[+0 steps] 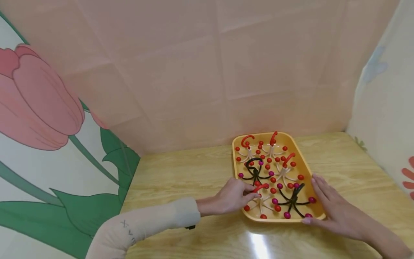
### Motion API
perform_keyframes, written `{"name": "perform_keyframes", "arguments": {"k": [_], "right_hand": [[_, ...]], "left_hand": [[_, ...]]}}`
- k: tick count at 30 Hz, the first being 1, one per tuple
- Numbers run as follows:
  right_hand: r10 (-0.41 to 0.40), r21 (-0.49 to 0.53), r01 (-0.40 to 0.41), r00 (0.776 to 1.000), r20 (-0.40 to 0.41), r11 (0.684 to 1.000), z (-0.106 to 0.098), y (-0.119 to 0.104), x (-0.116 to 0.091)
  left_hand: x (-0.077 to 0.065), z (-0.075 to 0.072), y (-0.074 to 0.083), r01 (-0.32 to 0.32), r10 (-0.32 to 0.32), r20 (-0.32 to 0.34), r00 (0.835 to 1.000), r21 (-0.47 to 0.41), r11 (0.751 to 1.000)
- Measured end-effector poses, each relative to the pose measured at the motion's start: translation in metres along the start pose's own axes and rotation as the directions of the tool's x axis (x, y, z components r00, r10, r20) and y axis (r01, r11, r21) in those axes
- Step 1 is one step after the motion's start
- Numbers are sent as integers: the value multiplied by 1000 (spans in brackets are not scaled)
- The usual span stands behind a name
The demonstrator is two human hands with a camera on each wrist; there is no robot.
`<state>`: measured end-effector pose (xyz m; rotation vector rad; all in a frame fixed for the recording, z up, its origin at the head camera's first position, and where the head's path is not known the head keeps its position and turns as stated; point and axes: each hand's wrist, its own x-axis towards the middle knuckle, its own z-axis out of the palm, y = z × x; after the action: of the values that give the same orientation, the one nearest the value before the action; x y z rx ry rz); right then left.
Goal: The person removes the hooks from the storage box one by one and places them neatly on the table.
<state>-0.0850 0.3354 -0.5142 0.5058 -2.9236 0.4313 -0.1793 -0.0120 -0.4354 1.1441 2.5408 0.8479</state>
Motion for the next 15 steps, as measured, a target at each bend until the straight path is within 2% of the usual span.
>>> {"name": "perform_keyframes", "arguments": {"k": [7, 15], "right_hand": [[15, 32, -15, 1000, 0, 999, 3, 1, -3], [4, 54, -3, 1000, -9, 999, 3, 1, -2]], "left_hand": [[0, 2, -1, -10, 10, -9, 1000, 5, 1000], [0, 0, -1, 10, -10, -23, 1000, -4, 1000]]}}
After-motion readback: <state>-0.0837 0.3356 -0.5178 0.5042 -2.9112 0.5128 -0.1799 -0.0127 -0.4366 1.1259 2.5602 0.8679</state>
